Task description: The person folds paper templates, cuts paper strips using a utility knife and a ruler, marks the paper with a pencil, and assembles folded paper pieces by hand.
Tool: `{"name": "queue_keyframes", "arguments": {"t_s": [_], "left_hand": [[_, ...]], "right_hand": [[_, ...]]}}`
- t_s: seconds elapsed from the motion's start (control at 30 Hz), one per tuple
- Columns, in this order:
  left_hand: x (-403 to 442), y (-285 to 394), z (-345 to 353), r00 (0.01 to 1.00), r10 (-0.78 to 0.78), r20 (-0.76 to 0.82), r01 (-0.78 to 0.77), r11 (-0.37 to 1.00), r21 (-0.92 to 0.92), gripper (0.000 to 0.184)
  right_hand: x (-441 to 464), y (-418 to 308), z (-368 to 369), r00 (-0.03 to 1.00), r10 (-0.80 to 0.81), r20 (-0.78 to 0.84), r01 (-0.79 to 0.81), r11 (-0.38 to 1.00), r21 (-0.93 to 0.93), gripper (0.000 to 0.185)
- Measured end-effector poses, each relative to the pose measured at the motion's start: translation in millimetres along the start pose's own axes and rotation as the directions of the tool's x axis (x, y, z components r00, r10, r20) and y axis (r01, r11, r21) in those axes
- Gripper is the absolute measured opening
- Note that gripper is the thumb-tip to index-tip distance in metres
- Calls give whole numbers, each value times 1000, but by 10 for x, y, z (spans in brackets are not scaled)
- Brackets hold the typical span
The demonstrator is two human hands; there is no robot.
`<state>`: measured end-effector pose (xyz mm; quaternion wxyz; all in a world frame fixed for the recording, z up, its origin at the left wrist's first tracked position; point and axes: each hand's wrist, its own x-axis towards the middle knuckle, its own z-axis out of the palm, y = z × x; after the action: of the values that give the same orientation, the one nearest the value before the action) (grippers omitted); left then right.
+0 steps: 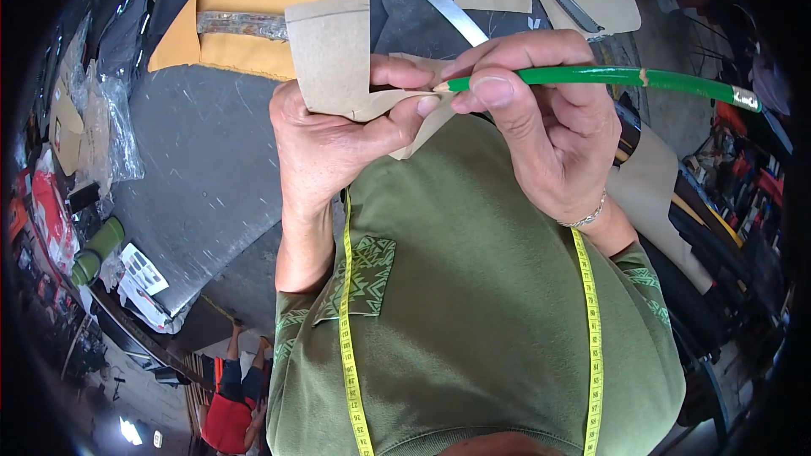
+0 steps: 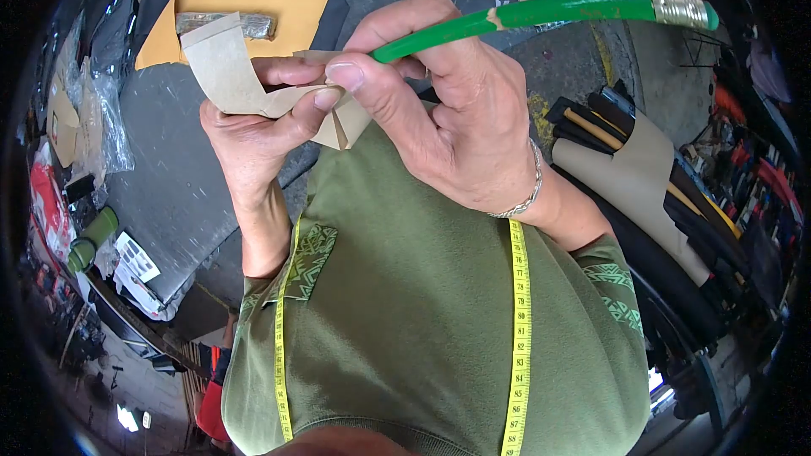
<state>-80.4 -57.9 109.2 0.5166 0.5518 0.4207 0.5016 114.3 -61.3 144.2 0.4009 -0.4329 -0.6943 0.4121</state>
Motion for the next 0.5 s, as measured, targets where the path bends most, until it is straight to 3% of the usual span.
{"name": "queue_keyframes", "arguments": {"t_s": [0.37,0.5], "left_hand": [[-21,-34,8,1000,-16,-20,15,1000,-23,21],[-13,-46,-12,1000,4,-15,-3,995,95,21]], "right_hand": [[-21,14,-11,1000,-22,13,22,999,23,16],[-19,1,-55,1000,-14,6,14,1000,23,15]]}}
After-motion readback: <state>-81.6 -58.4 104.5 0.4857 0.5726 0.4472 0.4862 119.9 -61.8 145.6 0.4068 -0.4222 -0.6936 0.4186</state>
